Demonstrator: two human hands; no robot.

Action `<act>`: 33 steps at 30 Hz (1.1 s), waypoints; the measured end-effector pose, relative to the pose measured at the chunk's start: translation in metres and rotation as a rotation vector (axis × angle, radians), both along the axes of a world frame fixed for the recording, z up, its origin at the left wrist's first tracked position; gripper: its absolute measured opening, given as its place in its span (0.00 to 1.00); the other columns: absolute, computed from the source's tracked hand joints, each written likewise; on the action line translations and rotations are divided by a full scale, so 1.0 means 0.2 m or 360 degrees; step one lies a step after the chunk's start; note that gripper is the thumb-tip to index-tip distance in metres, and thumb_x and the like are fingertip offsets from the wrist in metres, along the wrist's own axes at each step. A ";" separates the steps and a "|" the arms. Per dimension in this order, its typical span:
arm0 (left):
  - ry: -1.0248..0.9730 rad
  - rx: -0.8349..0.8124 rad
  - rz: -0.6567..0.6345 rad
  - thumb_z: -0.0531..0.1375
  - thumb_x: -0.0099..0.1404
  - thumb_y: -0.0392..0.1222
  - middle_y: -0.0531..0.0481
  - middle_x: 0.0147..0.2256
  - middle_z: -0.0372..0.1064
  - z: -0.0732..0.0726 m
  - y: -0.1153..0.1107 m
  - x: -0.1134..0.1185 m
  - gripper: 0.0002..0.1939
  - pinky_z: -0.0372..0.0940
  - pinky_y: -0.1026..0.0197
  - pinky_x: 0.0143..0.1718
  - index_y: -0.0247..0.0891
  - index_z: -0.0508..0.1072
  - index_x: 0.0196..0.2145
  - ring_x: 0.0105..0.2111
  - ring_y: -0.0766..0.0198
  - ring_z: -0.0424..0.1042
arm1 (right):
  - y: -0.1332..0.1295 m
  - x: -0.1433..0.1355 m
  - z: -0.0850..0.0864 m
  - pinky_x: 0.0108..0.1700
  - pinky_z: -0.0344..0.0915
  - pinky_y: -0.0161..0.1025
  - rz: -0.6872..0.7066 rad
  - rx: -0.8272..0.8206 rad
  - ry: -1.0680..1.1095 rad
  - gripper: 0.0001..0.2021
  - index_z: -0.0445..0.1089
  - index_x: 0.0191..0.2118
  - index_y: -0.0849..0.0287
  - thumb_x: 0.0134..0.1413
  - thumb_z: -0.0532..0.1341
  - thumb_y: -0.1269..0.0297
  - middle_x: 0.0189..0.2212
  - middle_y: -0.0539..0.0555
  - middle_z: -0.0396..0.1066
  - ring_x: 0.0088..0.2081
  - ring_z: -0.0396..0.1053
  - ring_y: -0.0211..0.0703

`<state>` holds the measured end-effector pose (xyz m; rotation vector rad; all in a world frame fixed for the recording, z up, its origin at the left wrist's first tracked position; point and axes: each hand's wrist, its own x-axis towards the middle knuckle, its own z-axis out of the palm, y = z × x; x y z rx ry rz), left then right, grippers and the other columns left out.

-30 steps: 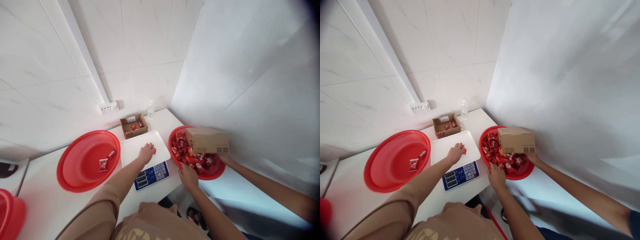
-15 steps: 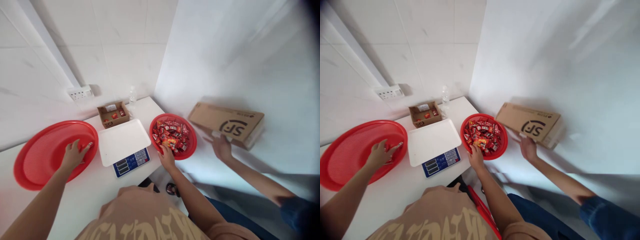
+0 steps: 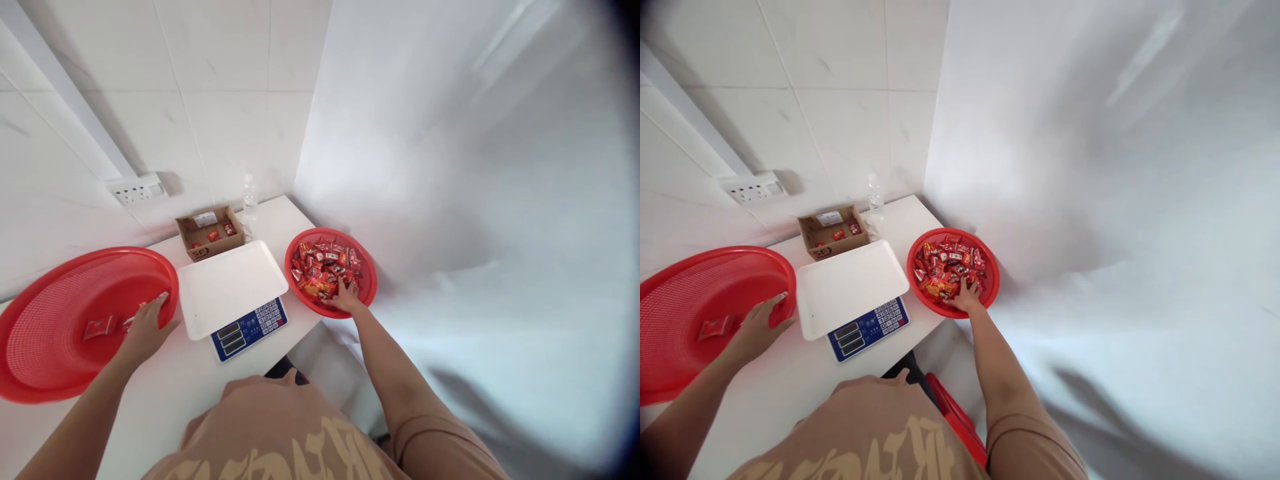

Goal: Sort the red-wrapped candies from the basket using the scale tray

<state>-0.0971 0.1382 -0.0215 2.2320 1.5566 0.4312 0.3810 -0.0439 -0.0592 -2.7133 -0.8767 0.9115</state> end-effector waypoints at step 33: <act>-0.1630 -0.2081 0.0010 0.60 0.61 0.49 0.44 0.43 0.71 0.31 -0.47 0.80 0.22 0.71 0.57 0.35 0.43 0.62 0.52 0.37 0.61 0.74 | 0.25 -0.90 0.35 0.49 0.69 0.43 -0.0079 0.1165 0.1974 0.28 0.62 0.54 0.46 0.47 0.63 0.47 0.50 0.51 0.70 0.48 0.69 0.42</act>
